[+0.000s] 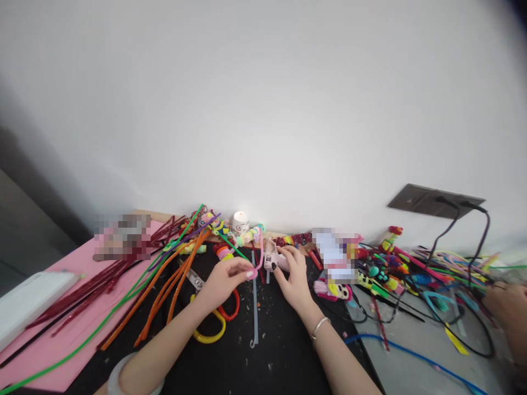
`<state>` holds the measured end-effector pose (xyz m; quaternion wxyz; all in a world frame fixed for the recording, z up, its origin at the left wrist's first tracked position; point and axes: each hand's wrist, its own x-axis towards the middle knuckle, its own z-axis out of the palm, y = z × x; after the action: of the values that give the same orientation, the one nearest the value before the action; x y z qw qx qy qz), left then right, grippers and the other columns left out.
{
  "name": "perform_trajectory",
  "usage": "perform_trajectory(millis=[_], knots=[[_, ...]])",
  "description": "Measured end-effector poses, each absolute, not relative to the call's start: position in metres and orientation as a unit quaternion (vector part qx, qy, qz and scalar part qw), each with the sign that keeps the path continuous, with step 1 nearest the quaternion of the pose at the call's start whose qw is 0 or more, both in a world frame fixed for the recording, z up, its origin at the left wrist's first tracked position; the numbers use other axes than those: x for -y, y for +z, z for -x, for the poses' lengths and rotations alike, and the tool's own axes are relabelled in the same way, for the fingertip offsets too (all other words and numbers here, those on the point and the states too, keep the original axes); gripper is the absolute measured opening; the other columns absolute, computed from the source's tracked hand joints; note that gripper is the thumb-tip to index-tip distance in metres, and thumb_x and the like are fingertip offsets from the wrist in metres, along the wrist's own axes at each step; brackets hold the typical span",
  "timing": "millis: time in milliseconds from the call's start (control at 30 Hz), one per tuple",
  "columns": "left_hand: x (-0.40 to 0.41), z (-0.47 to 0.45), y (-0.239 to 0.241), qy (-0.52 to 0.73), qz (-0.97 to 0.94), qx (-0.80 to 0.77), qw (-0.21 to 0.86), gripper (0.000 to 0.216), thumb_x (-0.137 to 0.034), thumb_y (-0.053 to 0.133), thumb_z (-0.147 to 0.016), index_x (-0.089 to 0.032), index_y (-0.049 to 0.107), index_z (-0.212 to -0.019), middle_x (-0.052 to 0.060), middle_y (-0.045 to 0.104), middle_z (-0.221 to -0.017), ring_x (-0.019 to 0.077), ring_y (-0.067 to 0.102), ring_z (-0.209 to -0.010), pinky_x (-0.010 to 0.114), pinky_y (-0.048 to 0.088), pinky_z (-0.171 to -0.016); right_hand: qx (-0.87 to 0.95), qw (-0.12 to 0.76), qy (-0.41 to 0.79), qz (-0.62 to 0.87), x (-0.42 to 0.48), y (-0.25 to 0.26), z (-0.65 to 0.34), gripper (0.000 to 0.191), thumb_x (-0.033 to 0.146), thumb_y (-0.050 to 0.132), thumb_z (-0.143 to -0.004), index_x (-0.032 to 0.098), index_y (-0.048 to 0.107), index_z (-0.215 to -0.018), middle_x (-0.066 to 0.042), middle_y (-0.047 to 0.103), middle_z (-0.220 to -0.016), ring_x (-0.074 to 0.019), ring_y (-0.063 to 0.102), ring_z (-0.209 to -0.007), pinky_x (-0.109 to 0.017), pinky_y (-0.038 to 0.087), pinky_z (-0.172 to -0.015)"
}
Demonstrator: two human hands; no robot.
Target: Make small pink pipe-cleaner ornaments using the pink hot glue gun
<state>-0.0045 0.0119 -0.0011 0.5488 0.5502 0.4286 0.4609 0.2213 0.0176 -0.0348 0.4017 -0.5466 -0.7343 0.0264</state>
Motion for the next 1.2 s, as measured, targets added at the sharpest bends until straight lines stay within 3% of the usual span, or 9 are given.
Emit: perform_trajectory(millis=[100,200,333,733,1200], knots=[[-0.006,0.002,0.002,0.408,-0.612,-0.417,0.534,0.011,-0.033,0.082,-0.075,-0.022,0.082,-0.075,0.006,0.081,-0.078,0.0252,0.074,-0.077,0.034,0.058,-0.076,0.758,0.447,0.062,0.471,-0.010,-0.028,-0.213,0.038,0.022,0.065,-0.089,0.022,0.070,-0.126,-0.011,0.070,-0.118,-0.0304,0.064,-0.111,-0.044,0.051,-0.095],[-0.003,0.001,0.003,0.386,-0.637,-0.410,0.526,0.010,-0.031,0.080,-0.076,-0.022,0.084,-0.075,0.006,0.081,-0.078,0.0250,0.073,-0.076,0.033,0.057,-0.073,0.764,0.466,0.078,0.438,-0.005,-0.023,-0.205,0.011,0.019,0.060,-0.093,0.023,0.070,-0.097,-0.006,0.072,-0.092,-0.0246,0.065,-0.088,-0.037,0.051,-0.082],[-0.005,0.003,0.003,0.392,-0.617,-0.408,0.547,0.010,-0.032,0.081,-0.075,-0.022,0.084,-0.076,0.006,0.082,-0.079,0.0252,0.074,-0.077,0.034,0.058,-0.077,0.735,0.499,0.081,0.453,-0.005,-0.023,-0.202,0.021,0.022,0.058,-0.096,0.024,0.060,-0.075,-0.001,0.064,-0.071,-0.0208,0.060,-0.070,-0.033,0.048,-0.069],[-0.012,0.008,0.001,0.444,-0.540,-0.444,0.561,0.020,-0.038,0.089,-0.069,-0.021,0.082,-0.077,0.006,0.082,-0.080,0.0251,0.074,-0.078,0.036,0.059,-0.077,0.716,0.502,0.144,0.463,-0.004,-0.022,-0.198,0.029,0.028,0.061,-0.094,0.025,0.055,-0.065,-0.001,0.061,-0.064,-0.0186,0.058,-0.061,-0.030,0.047,-0.063],[-0.011,0.007,0.000,0.486,-0.460,-0.442,0.597,0.027,-0.037,0.093,-0.063,-0.020,0.082,-0.081,0.005,0.083,-0.082,0.0234,0.075,-0.081,0.037,0.061,-0.084,0.764,0.459,0.143,0.430,0.001,-0.020,-0.191,0.024,0.015,0.053,-0.090,0.025,0.050,-0.068,0.000,0.058,-0.066,-0.0170,0.056,-0.062,-0.028,0.044,-0.061]])
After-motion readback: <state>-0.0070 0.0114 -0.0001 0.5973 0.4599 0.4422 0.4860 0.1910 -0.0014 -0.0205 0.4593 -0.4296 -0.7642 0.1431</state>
